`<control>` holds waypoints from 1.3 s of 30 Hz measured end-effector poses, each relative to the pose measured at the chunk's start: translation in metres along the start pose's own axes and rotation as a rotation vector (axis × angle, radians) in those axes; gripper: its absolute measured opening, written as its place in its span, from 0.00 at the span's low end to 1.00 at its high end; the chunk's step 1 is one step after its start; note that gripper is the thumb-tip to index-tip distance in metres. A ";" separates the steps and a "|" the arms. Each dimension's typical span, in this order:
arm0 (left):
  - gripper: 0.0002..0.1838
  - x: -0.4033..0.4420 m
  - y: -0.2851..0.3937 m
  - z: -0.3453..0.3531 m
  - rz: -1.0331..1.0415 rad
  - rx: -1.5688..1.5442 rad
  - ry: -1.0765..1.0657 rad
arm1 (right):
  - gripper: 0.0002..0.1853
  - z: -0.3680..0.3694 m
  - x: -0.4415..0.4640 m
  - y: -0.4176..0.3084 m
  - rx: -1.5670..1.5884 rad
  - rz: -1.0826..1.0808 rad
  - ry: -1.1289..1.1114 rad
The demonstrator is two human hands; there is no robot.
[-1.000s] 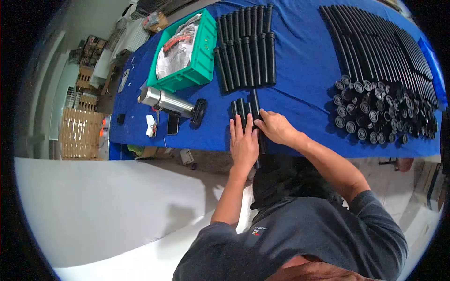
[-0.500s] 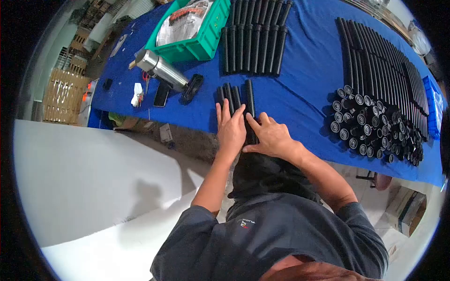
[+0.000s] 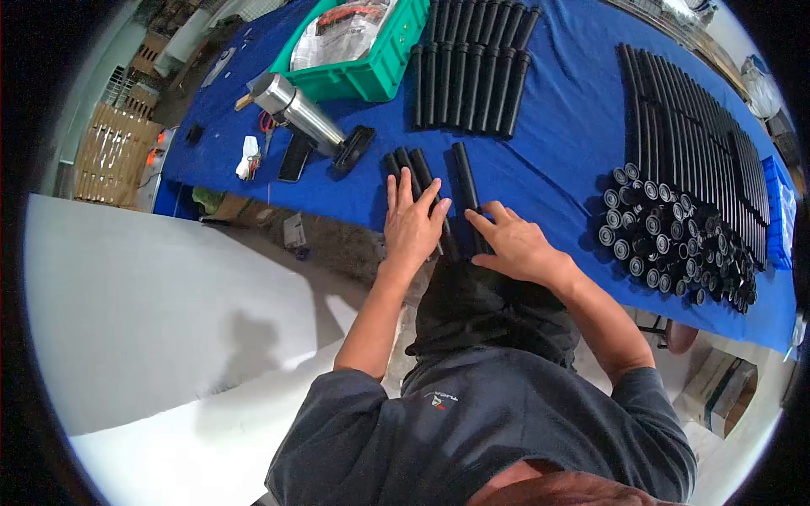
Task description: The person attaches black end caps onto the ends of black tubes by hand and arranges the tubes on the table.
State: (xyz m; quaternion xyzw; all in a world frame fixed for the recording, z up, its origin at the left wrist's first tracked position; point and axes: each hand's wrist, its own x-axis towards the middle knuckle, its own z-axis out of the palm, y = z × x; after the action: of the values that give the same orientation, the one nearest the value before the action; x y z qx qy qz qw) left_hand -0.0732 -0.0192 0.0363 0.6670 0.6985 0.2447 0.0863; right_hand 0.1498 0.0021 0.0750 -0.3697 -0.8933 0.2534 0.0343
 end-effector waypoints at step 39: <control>0.23 0.101 -0.044 0.009 0.173 0.055 0.272 | 0.12 0.007 0.107 0.093 -0.276 -0.124 0.674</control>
State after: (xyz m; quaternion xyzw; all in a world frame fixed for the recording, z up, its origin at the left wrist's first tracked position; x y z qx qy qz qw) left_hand -0.1180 0.0820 0.0298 0.6874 0.6500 0.3203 -0.0488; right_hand 0.1309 0.1274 0.0113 -0.3786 -0.8783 -0.0083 0.2917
